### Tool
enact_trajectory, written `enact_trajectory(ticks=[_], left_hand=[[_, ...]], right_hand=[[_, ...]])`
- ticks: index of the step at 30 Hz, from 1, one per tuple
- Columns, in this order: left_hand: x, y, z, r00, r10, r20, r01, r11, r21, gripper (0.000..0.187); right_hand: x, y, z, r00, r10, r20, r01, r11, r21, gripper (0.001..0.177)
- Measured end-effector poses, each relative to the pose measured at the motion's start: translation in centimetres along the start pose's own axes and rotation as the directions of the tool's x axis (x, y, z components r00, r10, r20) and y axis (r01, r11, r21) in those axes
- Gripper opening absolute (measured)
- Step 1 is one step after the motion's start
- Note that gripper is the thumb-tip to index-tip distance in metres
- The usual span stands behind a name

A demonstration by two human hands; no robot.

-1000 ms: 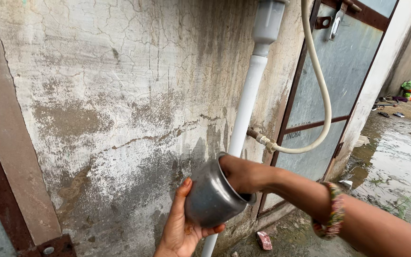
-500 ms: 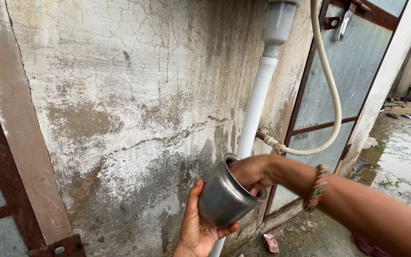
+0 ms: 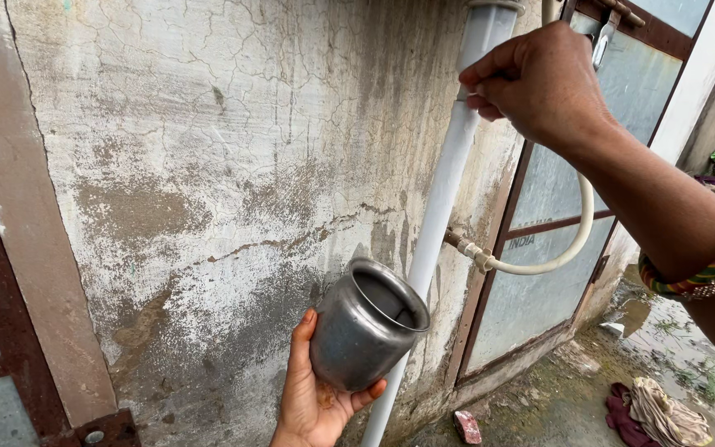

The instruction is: The person washes a metal pot with water by hand, then fits and secures a drain pipe onto the sink drain under the basin.

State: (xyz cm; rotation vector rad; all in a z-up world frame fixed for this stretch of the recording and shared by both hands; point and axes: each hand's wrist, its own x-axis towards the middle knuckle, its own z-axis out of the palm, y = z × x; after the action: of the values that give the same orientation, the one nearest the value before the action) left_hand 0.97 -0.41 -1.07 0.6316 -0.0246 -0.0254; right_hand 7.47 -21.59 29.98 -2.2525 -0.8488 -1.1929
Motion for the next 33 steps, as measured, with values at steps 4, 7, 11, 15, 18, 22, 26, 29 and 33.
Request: enact_trajectory(ticks=[4,7,11,15,18,22,26,29,33], left_hand=[[-0.4,0.2,0.4,0.998,0.011,0.062,-0.01,1.0,-0.024,0.094],[-0.8,0.7,0.5,1.0,0.016,-0.019,-0.016,1.0,-0.001,0.094],[-1.0,0.9,0.3,0.998,0.057,-0.033,-0.056,0.998,0.014,0.094],[-1.3,1.6,0.1,0.996,0.09,-0.022,-0.09,0.996,-0.012,0.095],[-1.7,2.0,0.1,0.991,0.111,-0.081,-0.111,0.994,0.007,0.094],[-2.1,2.4,0.3,0.988,0.123,-0.097,-0.122,0.992,0.015,0.094],[-2.1,2.4,0.4,0.988,0.111,-0.11,-0.11,0.994,0.016,0.096],[-2.2,2.4,0.4,0.987,0.117,-0.108,-0.115,0.993,0.021,0.097],[-2.2,2.4,0.1,0.99,0.121,-0.074,-0.12,0.993,0.02,0.096]], right_hand=[[-0.9,1.4,1.0,0.992,-0.05,-0.113,0.046,0.998,-0.035,0.012],[-2.4,2.0,2.3,0.973,0.157,-0.167,-0.157,0.988,0.016,0.023],[-5.1,1.9,6.5,0.89,0.443,-0.109,-0.383,0.856,0.347,0.068],[-4.9,1.4,10.4,0.816,0.547,0.187,-0.522,0.558,0.645,0.06],[-5.4,1.4,12.5,0.828,0.529,0.186,-0.492,0.527,0.693,0.043],[-6.9,1.3,14.2,0.82,0.559,0.123,-0.458,0.512,0.727,0.036],[-10.5,1.3,17.1,0.831,0.546,0.107,-0.437,0.521,0.734,0.032],[-14.2,2.3,20.4,0.809,0.575,0.125,-0.488,0.536,0.689,0.031],[-20.2,3.9,25.9,0.655,0.707,0.265,-0.67,0.383,0.636,0.025]])
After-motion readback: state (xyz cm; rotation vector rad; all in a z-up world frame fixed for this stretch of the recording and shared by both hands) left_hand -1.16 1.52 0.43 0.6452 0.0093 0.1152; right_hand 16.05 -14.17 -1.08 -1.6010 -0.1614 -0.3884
